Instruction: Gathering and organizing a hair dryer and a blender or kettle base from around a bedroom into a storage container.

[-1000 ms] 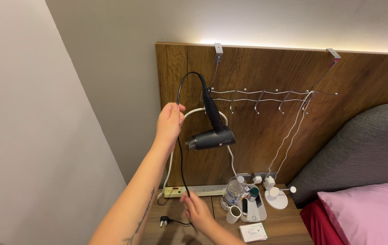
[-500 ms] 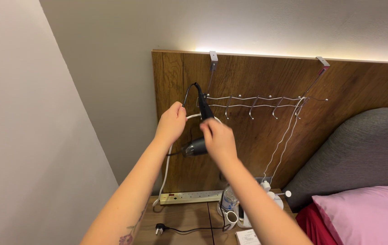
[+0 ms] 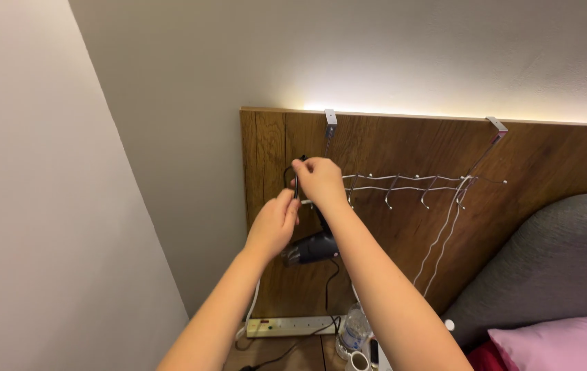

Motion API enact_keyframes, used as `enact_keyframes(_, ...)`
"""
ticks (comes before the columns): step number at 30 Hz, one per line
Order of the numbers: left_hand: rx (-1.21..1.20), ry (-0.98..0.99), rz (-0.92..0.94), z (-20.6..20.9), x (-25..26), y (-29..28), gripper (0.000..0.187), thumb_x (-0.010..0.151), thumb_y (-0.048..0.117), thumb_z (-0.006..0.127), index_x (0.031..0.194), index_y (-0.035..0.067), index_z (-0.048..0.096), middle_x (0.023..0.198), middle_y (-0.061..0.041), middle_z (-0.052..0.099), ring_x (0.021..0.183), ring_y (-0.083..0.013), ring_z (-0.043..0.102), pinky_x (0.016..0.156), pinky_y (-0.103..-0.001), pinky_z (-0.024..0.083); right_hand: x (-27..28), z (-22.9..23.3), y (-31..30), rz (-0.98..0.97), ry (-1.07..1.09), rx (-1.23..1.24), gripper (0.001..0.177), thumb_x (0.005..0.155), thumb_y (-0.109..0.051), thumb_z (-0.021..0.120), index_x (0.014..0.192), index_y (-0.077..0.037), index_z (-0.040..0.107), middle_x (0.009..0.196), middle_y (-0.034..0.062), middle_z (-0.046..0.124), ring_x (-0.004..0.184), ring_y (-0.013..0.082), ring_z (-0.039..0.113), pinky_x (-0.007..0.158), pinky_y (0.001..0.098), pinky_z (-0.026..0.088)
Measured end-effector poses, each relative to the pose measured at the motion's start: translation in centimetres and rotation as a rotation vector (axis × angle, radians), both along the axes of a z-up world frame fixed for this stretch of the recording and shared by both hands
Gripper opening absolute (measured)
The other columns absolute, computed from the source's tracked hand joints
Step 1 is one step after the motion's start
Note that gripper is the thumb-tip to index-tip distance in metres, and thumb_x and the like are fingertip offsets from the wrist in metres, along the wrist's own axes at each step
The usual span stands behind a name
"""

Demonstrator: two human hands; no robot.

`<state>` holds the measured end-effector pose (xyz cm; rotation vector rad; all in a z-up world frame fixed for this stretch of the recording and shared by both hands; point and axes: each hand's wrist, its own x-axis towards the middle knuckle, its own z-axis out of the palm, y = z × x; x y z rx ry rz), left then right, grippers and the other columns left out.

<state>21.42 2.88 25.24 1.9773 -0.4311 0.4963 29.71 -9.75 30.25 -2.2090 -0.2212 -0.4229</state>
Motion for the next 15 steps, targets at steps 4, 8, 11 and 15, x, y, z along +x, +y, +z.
enact_keyframes(4,0.057,0.042,0.087,-5.3,-0.4,-0.2,0.022,0.102,0.021,0.048,0.095,0.005,0.060,0.074,-0.012,0.068,0.076,-0.0295,0.066,0.072,-0.041,0.050,1.7,-1.1,-0.4,0.147,0.103,0.107,0.030,0.093,-0.029,0.067,0.090,-0.002,0.077,0.071,0.0031,0.077,0.067,0.0104,0.072,0.068,0.0278,0.054)
enact_keyframes(8,-0.261,0.155,0.127,-12.7,-2.3,0.2,0.025,0.104,0.024,0.053,0.098,0.003,0.066,0.082,-0.006,0.076,0.082,-0.0194,0.071,0.078,-0.033,0.053,1.3,-0.8,-0.1,0.238,0.135,0.251,0.027,0.093,-0.025,0.069,0.086,0.000,0.078,0.070,0.0041,0.077,0.060,0.0117,0.060,0.060,0.0307,0.049)
enact_keyframes(11,-0.544,0.217,0.175,-14.6,-3.5,0.6,0.025,0.100,0.027,0.059,0.105,0.003,0.066,0.093,-0.005,0.081,0.086,-0.0154,0.068,0.083,-0.030,0.052,0.7,-1.1,0.7,0.219,0.181,0.184,0.026,0.093,-0.025,0.068,0.085,-0.001,0.076,0.068,0.0027,0.076,0.057,0.0121,0.059,0.057,0.0317,0.048)
enact_keyframes(15,-0.091,0.041,0.555,-8.8,-3.2,2.1,0.078,0.075,0.048,0.083,0.134,0.005,0.053,0.133,-0.014,0.059,0.114,-0.0308,0.057,0.097,-0.043,0.047,1.3,-1.8,1.1,0.216,0.109,0.035,0.031,0.094,-0.026,0.068,0.077,-0.001,0.073,0.066,0.0030,0.076,0.058,0.0095,0.066,0.060,0.0284,0.052)
